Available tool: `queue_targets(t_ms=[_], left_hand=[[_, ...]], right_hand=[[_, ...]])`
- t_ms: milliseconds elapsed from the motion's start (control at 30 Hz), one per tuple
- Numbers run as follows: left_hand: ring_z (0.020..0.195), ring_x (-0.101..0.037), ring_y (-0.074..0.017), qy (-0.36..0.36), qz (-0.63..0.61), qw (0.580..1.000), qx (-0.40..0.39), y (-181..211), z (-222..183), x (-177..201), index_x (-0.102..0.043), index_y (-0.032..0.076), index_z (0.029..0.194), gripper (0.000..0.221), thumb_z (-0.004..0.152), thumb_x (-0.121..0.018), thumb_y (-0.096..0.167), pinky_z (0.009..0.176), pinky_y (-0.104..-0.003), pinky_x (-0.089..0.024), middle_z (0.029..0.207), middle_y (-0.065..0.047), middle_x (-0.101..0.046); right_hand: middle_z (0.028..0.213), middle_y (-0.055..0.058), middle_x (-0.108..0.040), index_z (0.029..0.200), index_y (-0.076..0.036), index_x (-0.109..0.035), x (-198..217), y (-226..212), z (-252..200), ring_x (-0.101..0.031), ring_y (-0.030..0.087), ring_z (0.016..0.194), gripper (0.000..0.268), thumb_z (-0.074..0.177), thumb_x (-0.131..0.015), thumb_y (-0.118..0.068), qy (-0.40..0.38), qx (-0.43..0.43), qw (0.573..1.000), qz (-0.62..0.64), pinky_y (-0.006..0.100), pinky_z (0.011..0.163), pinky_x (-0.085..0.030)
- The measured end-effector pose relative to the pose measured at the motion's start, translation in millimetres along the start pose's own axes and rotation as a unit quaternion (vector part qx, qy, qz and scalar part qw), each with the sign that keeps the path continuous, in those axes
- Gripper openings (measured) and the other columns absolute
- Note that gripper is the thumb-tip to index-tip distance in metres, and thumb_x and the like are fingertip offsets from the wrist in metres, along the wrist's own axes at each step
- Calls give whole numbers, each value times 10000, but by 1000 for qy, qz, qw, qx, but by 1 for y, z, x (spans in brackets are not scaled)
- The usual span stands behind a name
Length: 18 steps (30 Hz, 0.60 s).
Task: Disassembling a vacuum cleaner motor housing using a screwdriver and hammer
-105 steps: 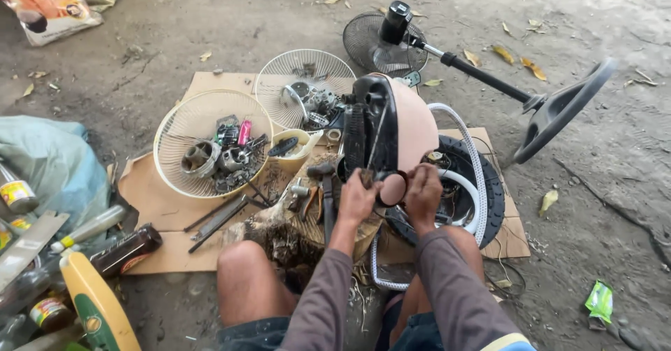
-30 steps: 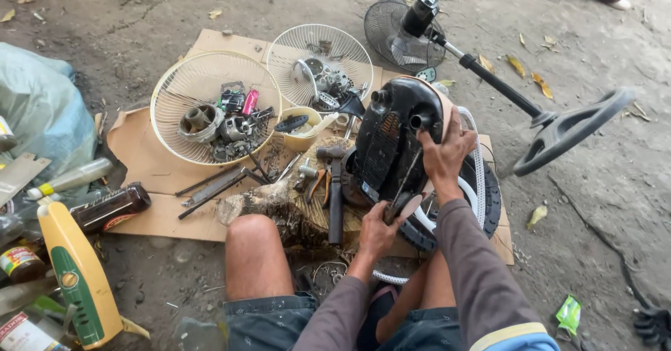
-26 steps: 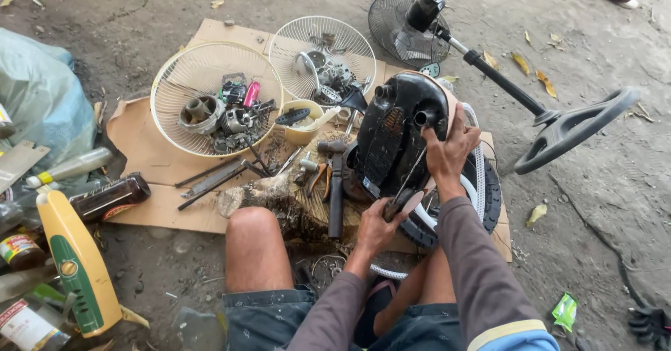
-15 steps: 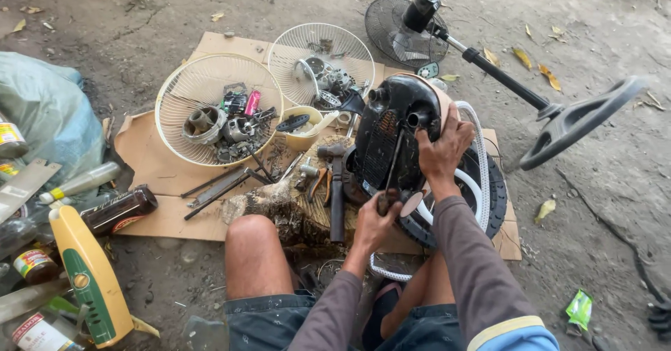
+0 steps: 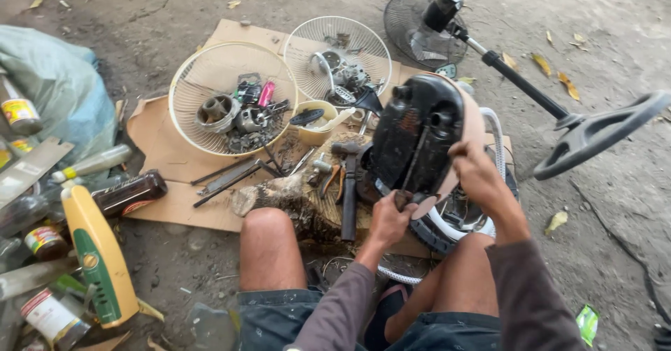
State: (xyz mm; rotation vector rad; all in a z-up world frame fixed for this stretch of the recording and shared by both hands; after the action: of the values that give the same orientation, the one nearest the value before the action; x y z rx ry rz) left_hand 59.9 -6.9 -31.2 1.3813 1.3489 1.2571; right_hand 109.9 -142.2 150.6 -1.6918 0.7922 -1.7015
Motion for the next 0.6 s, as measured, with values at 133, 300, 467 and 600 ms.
queue_targets(t_ms=[133,300,467,600], left_hand=[[863,-732,-329,-9,-22,1000,2,-16,-2,-17,-738,181,1029,233,819,-808,252,713,-448,-579,832,-99,-731],[1055,-583,-350,-66,-383,919,-64,-237,75,-119,-503,-15,1346,593,777,-662,39,901,-397,-503,1198,-243,-606],[935,-660,-184,-87,-438,890,91,-106,27,-40,-628,184,1165,197,975,-585,156,742,-288,-554,1082,-60,-659],[939,-733,-260,2,-26,998,48,-14,10,2,-753,307,1021,236,811,-841,369,762,-409,-586,876,-8,-749]], right_hand=[[822,129,-758,996,-31,-717,-11,-60,-49,-690,232,747,221,944,-507,10,-309,11,950,-47,396,766,-587],[629,25,-766,853,-163,-764,-62,-65,-51,-754,175,643,170,891,-608,-108,-396,33,906,-144,346,643,-598],[629,-4,-755,828,-191,-763,-87,-97,-19,-740,151,636,174,863,-602,-135,-413,45,880,-230,314,633,-587],[911,184,-755,1172,-177,-654,-65,-134,39,-736,390,858,364,817,-641,-98,-172,222,943,-176,511,810,-571]])
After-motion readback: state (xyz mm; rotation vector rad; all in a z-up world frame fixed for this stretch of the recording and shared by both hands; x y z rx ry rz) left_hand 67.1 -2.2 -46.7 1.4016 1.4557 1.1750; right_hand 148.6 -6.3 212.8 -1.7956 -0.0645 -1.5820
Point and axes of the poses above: each hand's wrist, its own z-axis towards the middle knuckle, its own x-axis out of the back of the hand, y = z × x, the point moved 2 cm from there along z, towards the middle knuckle
